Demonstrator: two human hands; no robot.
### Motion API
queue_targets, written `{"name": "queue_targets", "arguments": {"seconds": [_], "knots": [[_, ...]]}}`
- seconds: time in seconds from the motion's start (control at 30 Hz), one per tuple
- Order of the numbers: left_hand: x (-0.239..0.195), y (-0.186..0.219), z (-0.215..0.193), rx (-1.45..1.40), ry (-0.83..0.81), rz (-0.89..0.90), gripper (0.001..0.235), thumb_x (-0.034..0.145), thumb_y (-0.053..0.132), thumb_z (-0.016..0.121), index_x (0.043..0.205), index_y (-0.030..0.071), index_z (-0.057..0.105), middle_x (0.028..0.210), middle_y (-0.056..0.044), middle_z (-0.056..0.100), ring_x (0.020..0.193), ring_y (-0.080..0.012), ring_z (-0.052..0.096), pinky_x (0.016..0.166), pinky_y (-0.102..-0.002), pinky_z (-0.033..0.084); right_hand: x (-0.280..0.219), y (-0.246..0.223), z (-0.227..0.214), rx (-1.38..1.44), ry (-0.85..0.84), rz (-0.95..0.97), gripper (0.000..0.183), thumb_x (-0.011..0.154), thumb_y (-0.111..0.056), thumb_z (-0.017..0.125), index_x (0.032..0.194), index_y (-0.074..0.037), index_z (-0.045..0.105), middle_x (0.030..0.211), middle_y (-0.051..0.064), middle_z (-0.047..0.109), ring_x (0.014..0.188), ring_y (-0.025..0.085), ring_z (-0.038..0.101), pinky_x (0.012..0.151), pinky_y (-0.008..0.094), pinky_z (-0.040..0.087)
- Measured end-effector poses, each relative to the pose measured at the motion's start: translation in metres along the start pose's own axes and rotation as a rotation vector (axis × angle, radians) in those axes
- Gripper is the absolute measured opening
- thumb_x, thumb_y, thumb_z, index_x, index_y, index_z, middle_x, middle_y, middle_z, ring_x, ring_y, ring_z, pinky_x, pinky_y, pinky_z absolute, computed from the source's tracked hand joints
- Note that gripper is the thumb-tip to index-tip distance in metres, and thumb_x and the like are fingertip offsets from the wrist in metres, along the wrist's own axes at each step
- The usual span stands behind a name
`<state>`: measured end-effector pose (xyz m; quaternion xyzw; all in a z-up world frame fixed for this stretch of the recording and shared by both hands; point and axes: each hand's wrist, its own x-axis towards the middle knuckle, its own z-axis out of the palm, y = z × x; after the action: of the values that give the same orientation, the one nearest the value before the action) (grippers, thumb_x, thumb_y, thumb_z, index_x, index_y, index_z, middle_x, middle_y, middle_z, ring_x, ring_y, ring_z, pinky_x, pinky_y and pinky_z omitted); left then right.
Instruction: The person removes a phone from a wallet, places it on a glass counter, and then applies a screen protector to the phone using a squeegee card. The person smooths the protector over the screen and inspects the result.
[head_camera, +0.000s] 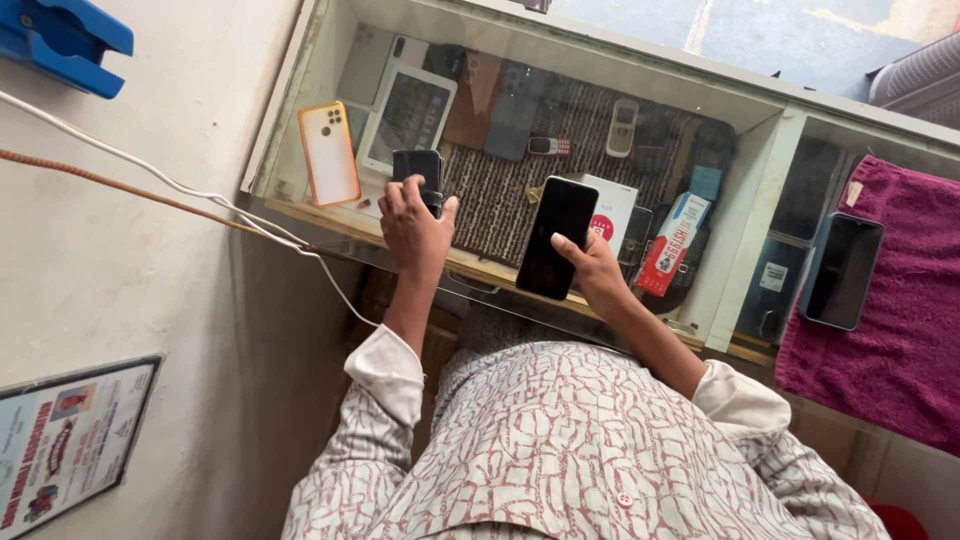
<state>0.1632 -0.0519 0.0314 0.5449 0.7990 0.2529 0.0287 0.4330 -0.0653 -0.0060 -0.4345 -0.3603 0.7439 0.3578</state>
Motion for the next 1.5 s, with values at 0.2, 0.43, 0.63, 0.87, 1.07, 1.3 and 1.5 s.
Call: {"name": "queue_targets", "arguments": {"seconds": [0.2, 0.43, 0.63, 0.87, 1.07, 1.3, 1.5], "knots": [[-0.004, -0.018, 0.037, 0.023, 0.034, 0.002, 0.036, 0.075, 0.010, 0.083, 0.103, 0.016, 0.062, 0.105, -0.006, 0.064, 0.106, -0.0306, 0.061, 0.092, -0.046, 0.050, 0.004, 0.003, 0.004, -0.112, -0.021, -0.027, 0.026, 0.101, -0.029, 0.067, 0.111, -0.007, 0.058, 0.094, -0.003, 0.064, 0.086, 0.006, 0.062, 0.078, 0.026, 0.055], [-0.007, -0.018, 0.048, -0.229, -0.247, 0.135, 0.055, 0.077, -0.001, 0.077, 0.127, 0.018, 0.062, 0.106, 0.004, 0.072, 0.108, -0.0229, 0.063, 0.106, -0.047, 0.044, 0.001, 0.003, 0.004, -0.129, -0.026, -0.057, 0.028, 0.103, -0.029, 0.068, 0.111, -0.005, 0.057, 0.093, -0.002, 0.063, 0.085, 0.007, 0.060, 0.077, 0.027, 0.053], [0.001, -0.031, 0.006, -0.173, -0.231, -0.084, 0.075, 0.070, 0.001, 0.081, 0.139, 0.015, 0.056, 0.148, -0.011, 0.047, 0.127, -0.0344, 0.049, 0.108, -0.047, 0.042, -0.002, -0.003, 0.001, -0.176, 0.026, 0.001, 0.030, 0.101, -0.031, 0.066, 0.111, -0.003, 0.060, 0.093, 0.000, 0.067, 0.084, 0.008, 0.063, 0.077, 0.027, 0.055], [0.027, -0.079, -0.037, -0.406, -0.350, 0.003, 0.052, 0.087, 0.008, 0.072, 0.138, 0.011, 0.063, 0.137, -0.015, 0.063, 0.120, -0.0304, 0.064, 0.104, -0.043, 0.051, -0.001, -0.004, 0.000, -0.158, 0.005, -0.006, 0.031, 0.101, -0.033, 0.068, 0.111, -0.004, 0.059, 0.094, 0.000, 0.066, 0.086, 0.008, 0.063, 0.078, 0.028, 0.055], [0.038, -0.112, -0.039, -0.320, -0.009, -0.255, 0.041, 0.092, 0.010, 0.063, 0.133, 0.007, 0.064, 0.120, -0.013, 0.074, 0.101, -0.0292, 0.074, 0.086, -0.039, 0.060, 0.000, -0.003, 0.001, -0.130, 0.011, 0.016, 0.032, 0.100, -0.033, 0.068, 0.112, -0.004, 0.061, 0.096, 0.000, 0.068, 0.086, 0.008, 0.064, 0.079, 0.028, 0.056], [0.036, -0.135, -0.021, -0.386, 0.062, -0.132, 0.026, 0.101, 0.012, 0.061, 0.122, 0.002, 0.072, 0.115, -0.018, 0.076, 0.105, -0.0322, 0.074, 0.090, -0.042, 0.058, 0.003, -0.004, 0.001, -0.135, 0.028, 0.025, 0.030, 0.100, -0.031, 0.066, 0.112, -0.004, 0.061, 0.098, 0.001, 0.069, 0.088, 0.009, 0.066, 0.082, 0.028, 0.057], [0.052, -0.156, -0.016, -0.288, -0.055, -0.324, 0.027, 0.101, 0.011, 0.054, 0.118, 0.008, 0.075, 0.110, -0.013, 0.076, 0.096, -0.0292, 0.077, 0.086, -0.039, 0.059, 0.005, 0.001, -0.005, -0.147, 0.018, -0.009, 0.030, 0.102, -0.030, 0.067, 0.113, -0.003, 0.061, 0.097, 0.002, 0.068, 0.086, 0.010, 0.065, 0.079, 0.029, 0.056]]}}
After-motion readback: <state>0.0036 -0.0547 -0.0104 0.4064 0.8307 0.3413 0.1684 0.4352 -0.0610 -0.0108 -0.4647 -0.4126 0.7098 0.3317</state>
